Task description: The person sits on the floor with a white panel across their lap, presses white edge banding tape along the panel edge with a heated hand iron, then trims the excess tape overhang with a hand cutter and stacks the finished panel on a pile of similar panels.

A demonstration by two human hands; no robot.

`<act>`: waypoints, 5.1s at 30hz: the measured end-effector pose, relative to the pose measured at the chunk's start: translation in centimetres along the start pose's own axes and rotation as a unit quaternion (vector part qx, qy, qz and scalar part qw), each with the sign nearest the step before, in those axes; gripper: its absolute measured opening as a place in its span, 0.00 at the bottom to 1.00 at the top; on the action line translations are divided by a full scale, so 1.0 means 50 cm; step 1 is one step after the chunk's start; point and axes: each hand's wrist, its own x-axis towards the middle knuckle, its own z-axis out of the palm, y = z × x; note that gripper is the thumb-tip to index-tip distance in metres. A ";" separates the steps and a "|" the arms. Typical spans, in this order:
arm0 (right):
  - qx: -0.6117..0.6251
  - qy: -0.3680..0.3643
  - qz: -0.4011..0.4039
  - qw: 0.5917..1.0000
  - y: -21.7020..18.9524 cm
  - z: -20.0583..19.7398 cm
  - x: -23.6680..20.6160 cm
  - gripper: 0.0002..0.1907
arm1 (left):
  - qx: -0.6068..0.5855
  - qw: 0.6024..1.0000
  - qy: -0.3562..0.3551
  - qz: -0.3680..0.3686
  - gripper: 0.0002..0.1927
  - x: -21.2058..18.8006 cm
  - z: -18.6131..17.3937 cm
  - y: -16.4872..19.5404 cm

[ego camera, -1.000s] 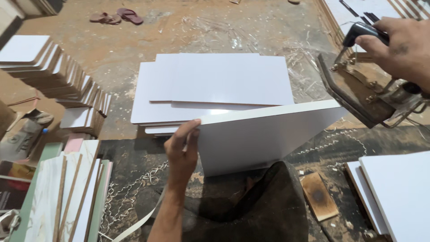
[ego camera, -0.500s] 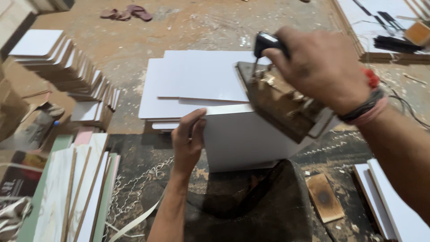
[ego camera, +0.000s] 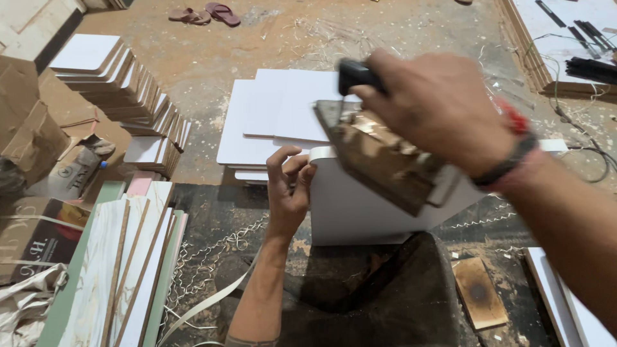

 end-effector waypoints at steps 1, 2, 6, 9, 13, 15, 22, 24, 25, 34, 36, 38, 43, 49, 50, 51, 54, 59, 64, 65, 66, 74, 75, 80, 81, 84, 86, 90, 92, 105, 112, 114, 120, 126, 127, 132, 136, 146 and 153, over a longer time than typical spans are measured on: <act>-0.005 -0.014 0.016 1.000 0.028 -0.003 -0.015 0.18 | 0.027 0.999 -0.009 0.019 0.17 0.002 0.000 -0.001; -0.038 -0.038 0.045 0.998 0.061 -0.005 -0.030 0.18 | 0.055 0.998 -0.018 0.039 0.16 0.005 -0.001 -0.001; -0.116 -0.100 0.177 0.972 0.216 0.017 -0.093 0.21 | 0.185 0.967 -0.042 0.171 0.17 0.021 -0.010 0.000; -0.024 -0.021 0.186 0.982 0.343 0.042 -0.138 0.19 | 0.199 0.963 -0.057 0.173 0.17 0.029 -0.010 0.007; 0.040 0.088 0.161 0.982 0.443 0.069 -0.181 0.18 | 0.210 0.960 -0.054 0.180 0.17 0.031 -0.007 0.023; 0.042 0.083 0.175 0.980 0.449 0.061 -0.190 0.19 | 0.218 0.958 -0.043 0.183 0.16 0.029 -0.009 0.029; -0.122 -0.056 0.174 0.976 0.279 0.003 -0.128 0.25 | 0.145 0.987 -0.044 0.060 0.12 0.016 -0.017 -0.001; -0.142 -0.061 0.132 0.979 0.211 -0.005 -0.103 0.25 | 0.074 0.996 -0.034 0.029 0.12 0.013 -0.013 -0.012; -0.154 -0.066 0.117 0.979 0.177 -0.006 -0.094 0.24 | 0.076 0.997 -0.026 0.010 0.12 0.010 -0.011 -0.014; 0.021 0.024 -0.122 0.992 -0.044 0.007 0.026 0.20 | -0.030 0.999 0.016 -0.035 0.13 -0.007 0.005 -0.014; 0.021 0.031 -0.158 0.987 -0.071 0.005 0.043 0.20 | -0.077 0.996 0.012 -0.034 0.14 -0.017 0.008 -0.028; 0.009 0.024 -0.181 0.983 -0.088 -0.002 0.055 0.20 | -0.054 0.997 0.032 -0.050 0.16 -0.028 0.015 -0.048; -0.023 0.025 -0.220 0.975 -0.106 -0.014 0.076 0.19 | -0.020 0.997 0.068 -0.017 0.17 -0.048 0.039 -0.103; -0.044 0.028 -0.241 0.969 -0.121 -0.005 0.089 0.19 | -0.029 0.993 0.116 0.003 0.16 -0.064 0.059 -0.153; -0.054 0.027 -0.243 0.968 -0.125 -0.004 0.091 0.19 | -0.020 0.992 0.123 -0.008 0.16 -0.067 0.060 -0.159; -0.053 0.031 -0.249 0.967 -0.130 -0.004 0.093 0.19 | -0.011 0.992 0.128 -0.018 0.16 -0.070 0.060 -0.164; -0.051 0.040 -0.256 0.965 -0.143 -0.003 0.098 0.19 | -0.025 0.990 0.131 -0.055 0.17 -0.078 0.060 -0.174; -0.050 0.044 -0.248 0.966 -0.145 0.010 0.097 0.20 | -0.045 0.990 0.128 -0.023 0.17 -0.081 0.065 -0.173; -0.011 0.058 -0.224 0.973 -0.124 0.013 0.072 0.20 | -0.016 0.991 0.128 -0.017 0.17 -0.072 0.069 -0.149; 0.001 0.090 -0.238 0.967 -0.121 0.010 0.067 0.20 | -0.016 0.992 0.127 -0.013 0.17 -0.069 0.069 -0.141; 0.000 0.091 -0.241 0.966 -0.120 0.005 0.064 0.20 | -0.015 0.992 0.126 -0.008 0.18 -0.066 0.070 -0.133; -0.086 -0.043 -0.221 0.971 -0.176 -0.011 0.100 0.20 | 0.000 0.992 0.128 0.010 0.16 -0.054 0.068 -0.103; -0.083 -0.022 -0.241 0.967 -0.182 -0.010 0.104 0.20 | 0.005 0.991 0.133 -0.001 0.16 -0.055 0.068 -0.105; -0.067 0.012 -0.280 0.958 -0.196 -0.003 0.109 0.20 | 0.007 0.990 0.142 -0.015 0.18 -0.058 0.069 -0.119; -0.059 0.016 -0.271 0.961 -0.194 -0.001 0.108 0.20 | 0.001 0.990 0.138 -0.009 0.18 -0.059 0.070 -0.121; -0.019 0.027 -0.239 0.970 -0.177 0.010 0.099 0.19 | -0.009 0.988 0.156 0.013 0.17 -0.062 0.071 -0.125; 0.029 0.040 -0.216 0.975 -0.155 0.019 0.087 0.18 | 0.001 0.988 0.150 -0.020 0.18 -0.062 0.069 -0.128; 0.016 0.053 -0.186 0.981 -0.096 0.025 0.053 0.21 | 0.010 0.988 0.132 -0.079 0.20 -0.057 0.059 -0.122; 0.011 0.017 -0.143 0.990 -0.053 0.014 0.026 0.21 | 0.012 0.994 0.110 -0.021 0.25 -0.054 0.055 -0.109; 0.153 0.095 0.079 0.980 0.498 0.112 -0.202 0.18 | 0.179 0.982 0.029 0.054 0.22 -0.064 0.010 -0.146; 0.215 -0.074 0.393 0.891 0.634 0.164 -0.423 0.28 | 0.286 0.932 -0.086 0.206 0.18 0.021 -0.075 0.010; 0.180 -0.217 0.457 0.844 0.598 0.264 -0.467 0.35 | 0.381 0.888 -0.098 0.237 0.15 0.043 -0.086 0.065; 0.377 -0.161 0.335 0.849 0.448 0.548 -0.614 0.33 | 0.361 0.918 -0.140 0.084 0.10 0.080 -0.085 0.153; 0.247 -0.320 0.480 0.778 0.361 0.637 -0.709 0.34 | 0.292 0.943 -0.147 -0.066 0.13 0.088 -0.093 0.155; 0.241 -0.327 0.479 0.778 0.357 0.641 -0.708 0.35 | 0.298 0.941 -0.146 -0.072 0.13 0.091 -0.094 0.157; 0.301 -0.237 0.414 0.826 0.380 0.618 -0.615 0.31 | 0.392 0.890 -0.222 -0.073 0.19 0.144 -0.071 0.216; 0.660 0.067 0.225 0.714 0.386 0.574 -0.471 0.33 | 0.344 0.910 -0.212 -0.087 0.28 0.206 0.011 0.224; 0.609 0.190 0.190 0.746 0.288 0.527 -0.375 0.22 | 0.584 0.707 -0.363 -0.166 0.51 0.218 0.154 0.120; 0.564 0.202 0.193 0.777 0.306 0.527 -0.361 0.19 | 0.383 0.837 -0.390 0.004 0.62 0.186 0.573 -0.027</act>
